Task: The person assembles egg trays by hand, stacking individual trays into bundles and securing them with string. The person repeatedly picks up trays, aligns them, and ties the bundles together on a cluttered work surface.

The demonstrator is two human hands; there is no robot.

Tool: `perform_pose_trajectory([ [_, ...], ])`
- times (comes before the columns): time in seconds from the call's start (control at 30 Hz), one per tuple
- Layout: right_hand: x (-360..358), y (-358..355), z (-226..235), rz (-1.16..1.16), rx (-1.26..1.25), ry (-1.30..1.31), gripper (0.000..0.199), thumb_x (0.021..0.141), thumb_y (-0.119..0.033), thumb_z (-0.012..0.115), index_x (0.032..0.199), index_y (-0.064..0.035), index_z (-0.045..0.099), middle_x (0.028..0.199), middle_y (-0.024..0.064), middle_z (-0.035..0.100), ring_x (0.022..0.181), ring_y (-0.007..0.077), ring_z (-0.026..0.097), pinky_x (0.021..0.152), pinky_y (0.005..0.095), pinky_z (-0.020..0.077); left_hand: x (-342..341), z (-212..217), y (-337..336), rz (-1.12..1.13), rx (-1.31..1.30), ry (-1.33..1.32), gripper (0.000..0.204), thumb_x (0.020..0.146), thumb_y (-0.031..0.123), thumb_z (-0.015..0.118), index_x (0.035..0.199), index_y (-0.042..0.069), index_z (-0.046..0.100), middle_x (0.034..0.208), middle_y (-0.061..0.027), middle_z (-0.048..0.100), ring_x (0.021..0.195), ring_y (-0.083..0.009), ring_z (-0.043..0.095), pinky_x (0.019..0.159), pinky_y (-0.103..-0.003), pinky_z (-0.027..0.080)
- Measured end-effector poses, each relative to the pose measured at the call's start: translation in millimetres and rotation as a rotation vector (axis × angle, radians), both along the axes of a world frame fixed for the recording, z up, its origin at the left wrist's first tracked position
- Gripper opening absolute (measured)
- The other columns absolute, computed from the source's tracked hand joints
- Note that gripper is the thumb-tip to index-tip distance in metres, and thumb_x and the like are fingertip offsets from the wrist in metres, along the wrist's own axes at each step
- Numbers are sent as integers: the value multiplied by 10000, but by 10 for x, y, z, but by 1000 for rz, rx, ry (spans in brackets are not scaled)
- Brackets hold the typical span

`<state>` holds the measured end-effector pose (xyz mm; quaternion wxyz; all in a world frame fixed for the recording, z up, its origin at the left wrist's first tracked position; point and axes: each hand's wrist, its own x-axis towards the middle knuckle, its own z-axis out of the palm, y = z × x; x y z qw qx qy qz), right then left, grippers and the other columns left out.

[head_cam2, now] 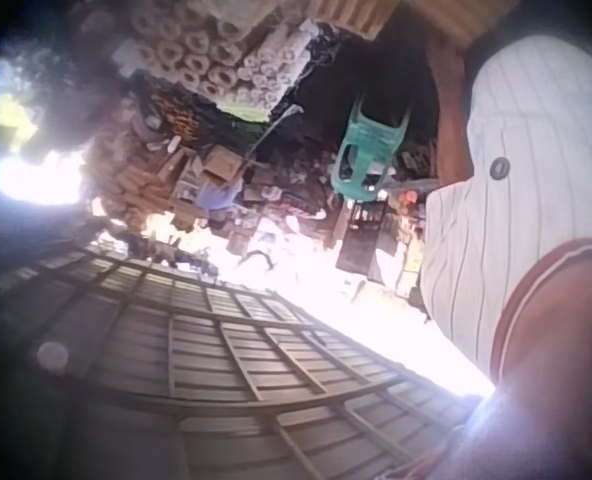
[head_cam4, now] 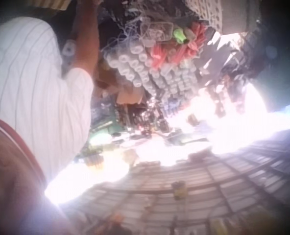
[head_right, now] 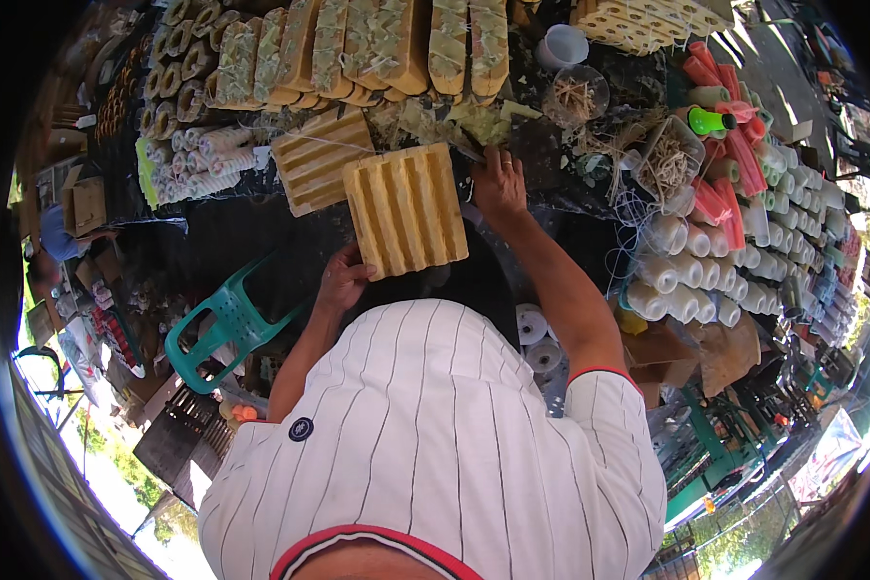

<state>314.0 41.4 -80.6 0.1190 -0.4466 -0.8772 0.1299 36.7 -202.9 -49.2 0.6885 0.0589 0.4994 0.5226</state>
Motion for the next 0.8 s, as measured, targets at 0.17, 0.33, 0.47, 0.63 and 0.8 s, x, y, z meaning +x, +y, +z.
perform_pose_trajectory([
  [0.17, 314, -70, 346, -179, -34, -34, 96, 852, -74, 710, 927, -28, 749, 1184, 176, 552, 1129, 387, 610, 954, 496, 533, 49, -325, 175, -12, 40, -80, 636, 810, -99, 744, 1423, -29, 589, 1303, -118, 716, 1198, -230, 688, 1065, -375, 536],
  [0.33, 543, 409, 459, -256, 102, -107, 79, 861, -74, 727, 926, -34, 747, 1277, 154, 560, 1159, 375, 610, 964, 492, 533, 389, -505, 468, 62, 107, -217, 588, 857, -104, 706, 1424, -26, 571, 1349, -127, 685, 1240, -242, 665, 1063, -381, 540],
  [0.47, 464, 570, 591, -237, 224, -124, 102, 855, -70, 747, 953, -48, 765, 1352, 124, 597, 1187, 344, 629, 944, 473, 531, 588, -697, 442, 34, 89, -136, 534, 936, -83, 661, 1446, 2, 530, 1375, -122, 657, 1269, -242, 646, 1079, -397, 537],
  [0.63, 625, 272, 1147, -329, 207, 7, 104, 863, -62, 763, 966, -58, 768, 1221, 80, 684, 1065, 316, 691, 915, 439, 537, 702, -574, 653, -198, -6, 6, 446, 1046, 16, 608, 1466, 16, 455, 1365, -128, 633, 1260, -273, 651, 1049, -465, 583],
  [0.8, 1014, -53, 1775, -491, 321, 93, 72, 901, -28, 756, 971, -33, 770, 1071, 100, 745, 962, 319, 721, 854, 424, 566, 993, -600, 786, -272, -92, 52, 346, 1086, 74, 572, 1406, -11, 475, 1331, -162, 632, 1206, -298, 679, 988, -516, 621],
])
